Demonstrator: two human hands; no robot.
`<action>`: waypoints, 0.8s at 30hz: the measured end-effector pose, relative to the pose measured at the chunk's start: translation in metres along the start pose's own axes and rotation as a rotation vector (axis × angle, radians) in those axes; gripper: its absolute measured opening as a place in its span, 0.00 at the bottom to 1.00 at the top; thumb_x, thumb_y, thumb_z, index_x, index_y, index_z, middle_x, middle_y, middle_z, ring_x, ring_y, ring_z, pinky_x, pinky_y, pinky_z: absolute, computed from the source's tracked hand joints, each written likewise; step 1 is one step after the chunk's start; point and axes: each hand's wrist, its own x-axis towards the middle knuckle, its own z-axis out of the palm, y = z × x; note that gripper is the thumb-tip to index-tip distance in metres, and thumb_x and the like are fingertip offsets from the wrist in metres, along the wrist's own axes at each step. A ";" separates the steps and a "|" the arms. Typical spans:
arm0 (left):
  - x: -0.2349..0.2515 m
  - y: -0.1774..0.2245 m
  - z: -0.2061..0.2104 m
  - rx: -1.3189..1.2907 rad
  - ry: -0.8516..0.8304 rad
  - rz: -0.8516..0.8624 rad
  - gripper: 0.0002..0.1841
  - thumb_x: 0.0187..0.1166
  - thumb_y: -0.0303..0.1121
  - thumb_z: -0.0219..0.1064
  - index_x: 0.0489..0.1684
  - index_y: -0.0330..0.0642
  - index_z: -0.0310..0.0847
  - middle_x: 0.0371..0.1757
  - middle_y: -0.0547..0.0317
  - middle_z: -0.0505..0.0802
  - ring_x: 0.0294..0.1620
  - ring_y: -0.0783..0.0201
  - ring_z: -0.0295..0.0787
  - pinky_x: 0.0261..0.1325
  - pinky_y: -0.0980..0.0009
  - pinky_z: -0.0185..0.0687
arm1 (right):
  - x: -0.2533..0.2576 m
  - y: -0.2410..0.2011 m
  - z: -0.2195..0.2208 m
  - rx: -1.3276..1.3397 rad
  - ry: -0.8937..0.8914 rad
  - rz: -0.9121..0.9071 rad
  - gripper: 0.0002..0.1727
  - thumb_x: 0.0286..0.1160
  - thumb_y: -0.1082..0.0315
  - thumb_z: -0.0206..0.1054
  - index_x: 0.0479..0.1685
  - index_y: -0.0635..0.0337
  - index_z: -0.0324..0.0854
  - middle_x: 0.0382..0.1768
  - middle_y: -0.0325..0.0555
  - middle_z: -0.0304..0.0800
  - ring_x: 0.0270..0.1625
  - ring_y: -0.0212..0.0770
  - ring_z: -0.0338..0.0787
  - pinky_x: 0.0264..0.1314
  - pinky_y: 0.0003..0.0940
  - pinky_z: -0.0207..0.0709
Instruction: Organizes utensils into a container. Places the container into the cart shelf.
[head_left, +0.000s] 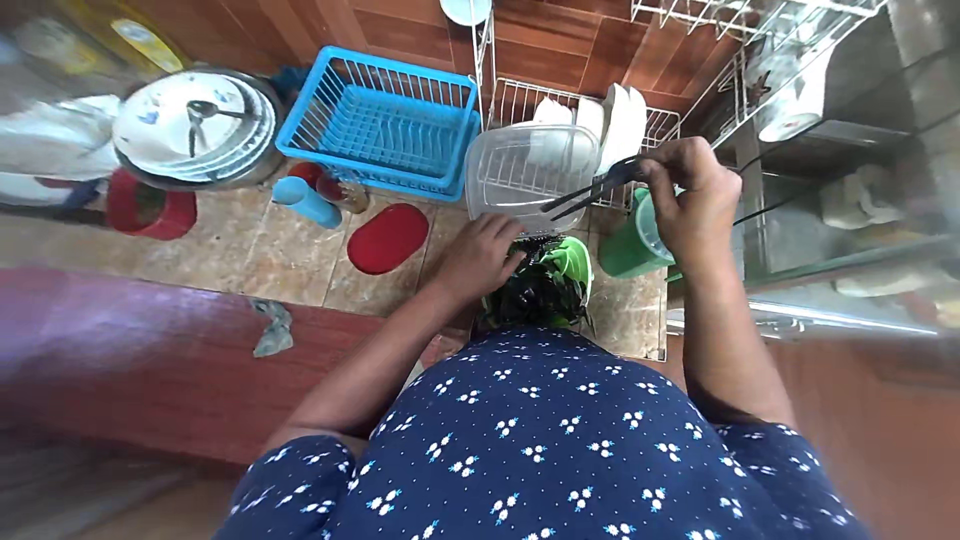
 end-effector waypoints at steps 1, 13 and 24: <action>0.011 0.003 0.001 -0.012 0.009 0.010 0.21 0.84 0.38 0.65 0.71 0.38 0.81 0.69 0.41 0.87 0.72 0.42 0.82 0.76 0.47 0.76 | -0.002 0.003 -0.001 0.011 0.014 0.010 0.11 0.86 0.67 0.64 0.51 0.68 0.84 0.43 0.52 0.94 0.45 0.38 0.95 0.55 0.36 0.89; 0.105 0.027 0.023 -0.161 -0.403 -0.003 0.18 0.92 0.39 0.54 0.62 0.36 0.86 0.54 0.42 0.94 0.57 0.44 0.92 0.65 0.44 0.82 | -0.030 0.014 -0.002 0.046 0.084 0.077 0.09 0.83 0.70 0.67 0.50 0.67 0.85 0.43 0.50 0.95 0.45 0.35 0.96 0.55 0.33 0.90; 0.109 0.026 0.029 -0.295 -0.595 -0.228 0.25 0.91 0.42 0.58 0.82 0.39 0.70 0.62 0.40 0.91 0.62 0.45 0.90 0.71 0.43 0.79 | -0.059 0.014 0.019 -0.184 0.050 0.027 0.07 0.81 0.73 0.66 0.47 0.68 0.86 0.41 0.56 0.95 0.43 0.51 0.97 0.46 0.46 0.90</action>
